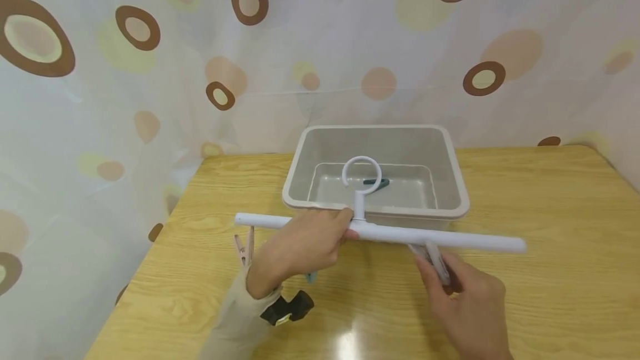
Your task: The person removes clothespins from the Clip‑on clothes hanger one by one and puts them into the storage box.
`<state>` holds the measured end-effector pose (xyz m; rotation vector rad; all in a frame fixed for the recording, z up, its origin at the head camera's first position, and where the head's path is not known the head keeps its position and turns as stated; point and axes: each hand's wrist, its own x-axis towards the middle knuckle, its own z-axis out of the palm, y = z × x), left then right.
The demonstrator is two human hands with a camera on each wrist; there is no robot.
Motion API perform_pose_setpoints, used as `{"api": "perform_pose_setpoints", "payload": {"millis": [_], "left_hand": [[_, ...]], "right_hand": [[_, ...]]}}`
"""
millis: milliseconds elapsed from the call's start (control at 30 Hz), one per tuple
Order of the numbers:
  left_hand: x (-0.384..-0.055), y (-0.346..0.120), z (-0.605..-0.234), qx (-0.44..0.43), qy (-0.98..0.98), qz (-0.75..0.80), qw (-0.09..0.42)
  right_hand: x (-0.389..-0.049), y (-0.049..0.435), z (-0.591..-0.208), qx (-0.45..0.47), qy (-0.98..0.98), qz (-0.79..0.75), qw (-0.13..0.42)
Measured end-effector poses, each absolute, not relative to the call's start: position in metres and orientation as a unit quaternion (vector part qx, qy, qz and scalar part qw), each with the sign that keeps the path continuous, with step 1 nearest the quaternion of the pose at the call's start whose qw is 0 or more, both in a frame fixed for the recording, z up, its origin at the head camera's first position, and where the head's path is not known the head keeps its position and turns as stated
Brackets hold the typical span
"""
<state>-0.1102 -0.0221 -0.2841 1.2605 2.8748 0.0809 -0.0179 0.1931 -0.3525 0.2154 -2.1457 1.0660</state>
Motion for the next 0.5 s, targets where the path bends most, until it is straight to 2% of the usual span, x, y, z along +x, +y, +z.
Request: {"api": "perform_pose_setpoints", "payload": {"millis": [67, 133, 333, 500], "left_hand": [[-0.109, -0.021, -0.284, 0.403, 0.915, 0.019, -0.014], [-0.108, -0.020, -0.284, 0.403, 0.914, 0.016, -0.031], [-0.111, -0.026, -0.280, 0.366, 0.929, 0.034, -0.046], [-0.117, -0.039, -0.277, 0.349, 0.934, 0.071, -0.036]], "right_hand": [[-0.017, 0.194, -0.350, 0.072, -0.834, 0.420, 0.350], [-0.018, 0.195, -0.351, 0.078, -0.826, 0.421, 0.366], [-0.028, 0.210, -0.353, 0.120, -0.806, 0.326, 0.479], [-0.025, 0.219, -0.356, 0.127, -0.819, 0.308, 0.468]]}}
